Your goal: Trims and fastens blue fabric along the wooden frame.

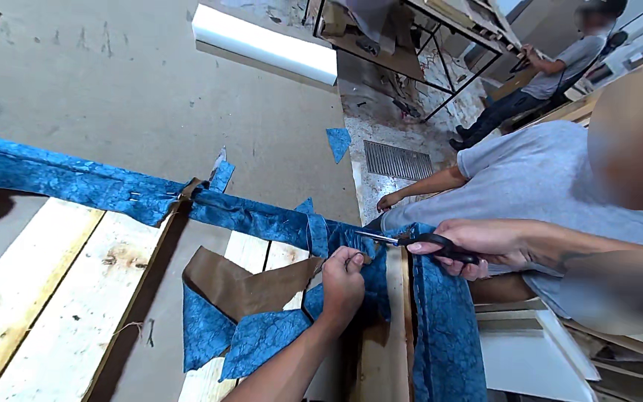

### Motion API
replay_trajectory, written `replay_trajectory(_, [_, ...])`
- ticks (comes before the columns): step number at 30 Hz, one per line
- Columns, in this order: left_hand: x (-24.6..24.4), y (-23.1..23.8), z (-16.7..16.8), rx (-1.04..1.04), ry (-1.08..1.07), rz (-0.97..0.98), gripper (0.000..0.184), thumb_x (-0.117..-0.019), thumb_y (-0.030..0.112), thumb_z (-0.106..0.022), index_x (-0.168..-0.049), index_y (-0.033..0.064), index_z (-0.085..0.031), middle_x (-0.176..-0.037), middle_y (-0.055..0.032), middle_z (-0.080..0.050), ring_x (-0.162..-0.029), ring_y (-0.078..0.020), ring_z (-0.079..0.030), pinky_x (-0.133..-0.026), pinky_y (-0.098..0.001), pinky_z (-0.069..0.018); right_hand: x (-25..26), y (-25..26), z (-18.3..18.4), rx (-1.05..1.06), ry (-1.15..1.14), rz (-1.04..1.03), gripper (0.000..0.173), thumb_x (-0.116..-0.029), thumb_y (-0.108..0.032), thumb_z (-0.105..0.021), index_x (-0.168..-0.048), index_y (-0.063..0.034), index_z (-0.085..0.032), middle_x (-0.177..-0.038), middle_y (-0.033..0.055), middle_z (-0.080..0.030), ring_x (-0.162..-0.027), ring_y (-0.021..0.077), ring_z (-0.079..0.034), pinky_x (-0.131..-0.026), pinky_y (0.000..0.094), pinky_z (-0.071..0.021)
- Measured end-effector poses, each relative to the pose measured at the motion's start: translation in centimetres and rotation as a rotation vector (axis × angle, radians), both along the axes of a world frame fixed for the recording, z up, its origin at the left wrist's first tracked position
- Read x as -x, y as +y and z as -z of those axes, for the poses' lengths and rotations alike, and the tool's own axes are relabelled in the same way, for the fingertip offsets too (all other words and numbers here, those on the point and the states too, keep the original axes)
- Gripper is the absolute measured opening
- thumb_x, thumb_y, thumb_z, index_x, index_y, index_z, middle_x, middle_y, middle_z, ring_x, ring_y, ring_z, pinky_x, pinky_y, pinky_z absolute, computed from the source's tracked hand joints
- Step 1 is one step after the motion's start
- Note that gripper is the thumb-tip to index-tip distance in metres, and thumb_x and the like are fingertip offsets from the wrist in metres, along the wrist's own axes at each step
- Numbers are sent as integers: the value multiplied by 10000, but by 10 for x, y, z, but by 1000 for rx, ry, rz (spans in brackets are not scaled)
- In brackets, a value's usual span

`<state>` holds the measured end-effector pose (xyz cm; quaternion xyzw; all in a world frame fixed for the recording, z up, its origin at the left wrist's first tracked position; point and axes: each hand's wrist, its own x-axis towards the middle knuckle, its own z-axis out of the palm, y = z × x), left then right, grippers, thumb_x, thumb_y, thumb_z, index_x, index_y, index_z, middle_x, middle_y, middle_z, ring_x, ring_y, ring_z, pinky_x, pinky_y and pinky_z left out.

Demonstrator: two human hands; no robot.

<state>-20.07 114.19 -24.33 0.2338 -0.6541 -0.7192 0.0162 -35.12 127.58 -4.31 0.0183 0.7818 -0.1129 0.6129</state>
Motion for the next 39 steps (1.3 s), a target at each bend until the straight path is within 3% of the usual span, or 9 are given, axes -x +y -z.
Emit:
replay_trajectory(2, [0,0,1,-58,27,-16,192,-1010,125,-582,-894,110,-734,-869,16,-699,-815,-98,-663,-779,-336,-558,4,-3,2,-1,2,-15,611,-928,-699,-580,-716,-126,-581,-584,15,-563,-465,82,-550,-422,206,-435])
replay_trajectory(7, [-4,2,2,-142,95,-48,189,-1010,87,-586,-889,106,-730,-841,10,-698,-765,-98,-657,-713,-317,-552,0,-3,-1,7,-8,-21,457,-978,-518,-643,-798,-99,-612,-573,14,-523,-427,67,-504,-394,185,-410])
replay_trajectory(13, [-4,-2,-5,-53,32,6,190,-1017,112,-585,-897,119,-733,-865,21,-700,-797,-96,-659,-743,-344,-551,16,-7,2,16,-39,-81,587,-943,-656,-599,-724,-112,-611,-598,39,-587,-461,87,-543,-427,201,-413])
replay_trajectory(16, [-1,-3,-6,-47,29,-10,188,-1021,114,-581,-917,109,-738,-887,8,-706,-819,-103,-662,-770,-353,-552,15,-15,2,13,5,-137,464,-956,-497,-690,-762,-80,-626,-574,36,-550,-431,81,-498,-408,200,-388])
replay_trajectory(18, [-1,-3,-7,-34,2,-19,205,-1032,128,-566,-925,106,-739,-895,4,-710,-834,-107,-668,-790,-360,-556,14,-14,-2,5,14,-143,433,-956,-464,-702,-770,-80,-632,-569,31,-541,-427,79,-484,-405,200,-375])
replay_trajectory(21, [-1,-5,-6,-42,-31,0,238,-1042,136,-539,-904,105,-730,-844,-2,-695,-797,-114,-658,-764,-366,-549,15,-5,0,7,-12,-94,469,-966,-518,-660,-781,-88,-635,-589,31,-559,-438,80,-502,-403,198,-387])
replay_trajectory(24, [1,-6,-2,-77,9,17,267,-1036,123,-509,-865,98,-713,-749,1,-646,-718,-108,-616,-703,-347,-518,20,2,4,62,-63,-47,572,-936,-659,-606,-693,-142,-581,-577,1,-535,-442,55,-498,-399,188,-383])
replay_trajectory(31, [-8,8,-10,4,33,-59,283,-1052,94,-464,-846,60,-654,-784,-33,-630,-763,-143,-626,-734,-372,-531,12,-5,0,52,1,-74,412,-965,-446,-697,-784,-82,-624,-566,25,-525,-407,61,-458,-380,183,-348])
replay_trajectory(39, [-16,14,-7,67,194,-94,258,-974,4,-471,-775,55,-626,-823,-24,-628,-829,-123,-627,-781,-309,-535,24,-19,1,36,-32,-185,526,-957,-561,-649,-702,-102,-616,-577,22,-565,-444,73,-493,-421,204,-372])
